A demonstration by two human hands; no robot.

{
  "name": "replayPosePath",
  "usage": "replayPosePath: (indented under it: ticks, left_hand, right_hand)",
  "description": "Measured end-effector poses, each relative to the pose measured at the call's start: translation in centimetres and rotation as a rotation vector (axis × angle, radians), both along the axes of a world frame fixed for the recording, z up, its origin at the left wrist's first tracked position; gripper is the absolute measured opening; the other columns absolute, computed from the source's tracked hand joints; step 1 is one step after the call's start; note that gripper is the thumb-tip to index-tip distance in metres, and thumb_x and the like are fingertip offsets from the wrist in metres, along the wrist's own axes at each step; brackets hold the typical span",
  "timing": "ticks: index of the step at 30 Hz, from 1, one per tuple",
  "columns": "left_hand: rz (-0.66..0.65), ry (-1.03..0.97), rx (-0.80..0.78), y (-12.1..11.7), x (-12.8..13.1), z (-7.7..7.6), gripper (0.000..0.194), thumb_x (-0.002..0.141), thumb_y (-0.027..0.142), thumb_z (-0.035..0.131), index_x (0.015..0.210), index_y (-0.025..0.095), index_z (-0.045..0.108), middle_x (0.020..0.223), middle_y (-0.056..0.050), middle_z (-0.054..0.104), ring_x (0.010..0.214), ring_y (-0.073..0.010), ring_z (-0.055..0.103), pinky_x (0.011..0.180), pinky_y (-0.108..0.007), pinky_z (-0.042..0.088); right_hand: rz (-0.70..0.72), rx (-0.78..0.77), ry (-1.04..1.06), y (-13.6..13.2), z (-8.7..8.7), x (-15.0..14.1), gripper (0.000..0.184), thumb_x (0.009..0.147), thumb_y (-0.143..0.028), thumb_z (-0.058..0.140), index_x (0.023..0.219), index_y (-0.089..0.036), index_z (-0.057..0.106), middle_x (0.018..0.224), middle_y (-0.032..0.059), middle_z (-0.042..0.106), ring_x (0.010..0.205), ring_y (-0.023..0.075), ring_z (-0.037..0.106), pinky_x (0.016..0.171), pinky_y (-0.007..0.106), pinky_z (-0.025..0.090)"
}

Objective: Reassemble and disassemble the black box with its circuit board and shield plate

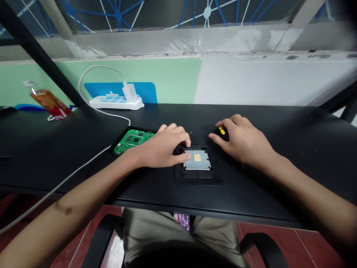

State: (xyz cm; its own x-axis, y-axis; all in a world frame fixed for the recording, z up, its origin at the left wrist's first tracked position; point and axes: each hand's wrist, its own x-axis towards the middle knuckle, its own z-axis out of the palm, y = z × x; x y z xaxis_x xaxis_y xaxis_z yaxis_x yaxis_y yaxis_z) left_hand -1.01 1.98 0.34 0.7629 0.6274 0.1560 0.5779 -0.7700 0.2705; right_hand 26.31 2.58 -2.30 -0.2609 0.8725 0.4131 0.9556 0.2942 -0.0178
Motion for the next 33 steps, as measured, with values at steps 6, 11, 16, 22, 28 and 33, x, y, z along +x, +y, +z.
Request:
replayPosePath:
  ticks: [6, 11, 16, 22, 28, 33]
  left_hand:
    - [-0.045, 0.003, 0.044, -0.4, 0.0, 0.5, 0.026, 0.095, 0.042, 0.065, 0.110, 0.021, 0.064, 0.114, -0.006, 0.065, 0.105, -0.0253, 0.055, 0.092, -0.041, 0.034]
    - [-0.127, 0.034, 0.130, -1.4, -0.6, 0.6, 0.033, 0.095, 0.052, 0.065, 0.112, 0.024, 0.067, 0.120, -0.008, 0.063, 0.104, -0.0270, 0.057, 0.091, -0.043, 0.037]
    - [-0.168, -0.008, 0.165, -2.3, -2.1, -0.6, 0.047, 0.092, 0.065, 0.068, 0.122, 0.028, 0.067, 0.131, -0.013, 0.061, 0.113, -0.0336, 0.058, 0.098, -0.050, 0.040]
    - [-0.213, -0.028, 0.159, -2.6, -2.8, -1.1, 0.051, 0.092, 0.066, 0.068, 0.121, 0.024, 0.065, 0.133, -0.016, 0.059, 0.118, -0.0338, 0.057, 0.104, -0.053, 0.041]
    - [-0.238, 0.005, 0.068, -3.3, -2.6, -0.5, 0.047, 0.090, 0.058, 0.071, 0.119, 0.022, 0.064, 0.126, -0.014, 0.058, 0.110, -0.0307, 0.060, 0.094, -0.047, 0.049]
    - [-0.215, 0.043, 0.029, -3.4, -2.2, -0.5, 0.059, 0.085, 0.066, 0.074, 0.121, 0.020, 0.062, 0.133, -0.016, 0.054, 0.114, -0.0346, 0.058, 0.093, -0.050, 0.052]
  right_hand:
    - [-0.126, -0.005, 0.022, 0.5, 0.3, 0.0, 0.049, 0.092, -0.059, 0.055, 0.114, -0.017, 0.068, 0.103, 0.0173, 0.063, 0.062, 0.0203, 0.058, 0.058, 0.047, 0.055]
    - [-0.159, -0.051, -0.070, 1.0, 1.1, -0.2, 0.048, 0.094, -0.056, 0.050, 0.115, -0.018, 0.070, 0.097, 0.0167, 0.068, 0.062, 0.0233, 0.062, 0.054, 0.044, 0.051]
    - [-0.150, -0.057, -0.051, 1.0, 1.0, -0.5, 0.037, 0.092, -0.047, 0.053, 0.095, -0.020, 0.077, 0.095, 0.0161, 0.069, 0.066, 0.0235, 0.065, 0.057, 0.042, 0.052]
    - [-0.105, -0.092, 0.236, 1.2, 2.2, -0.4, 0.032, 0.088, -0.045, 0.060, 0.103, -0.020, 0.073, 0.094, 0.0117, 0.074, 0.073, 0.0242, 0.069, 0.070, 0.047, 0.057]
    - [0.058, 0.000, 0.915, 0.7, 3.6, -0.5, 0.037, 0.093, -0.043, 0.063, 0.123, -0.024, 0.052, 0.099, 0.0086, 0.079, 0.073, 0.0176, 0.068, 0.075, 0.040, 0.058]
    - [0.165, 0.150, 0.993, 0.1, 3.2, -1.4, 0.038, 0.095, -0.041, 0.064, 0.128, -0.024, 0.053, 0.099, 0.0071, 0.074, 0.072, 0.0169, 0.070, 0.074, 0.039, 0.061]
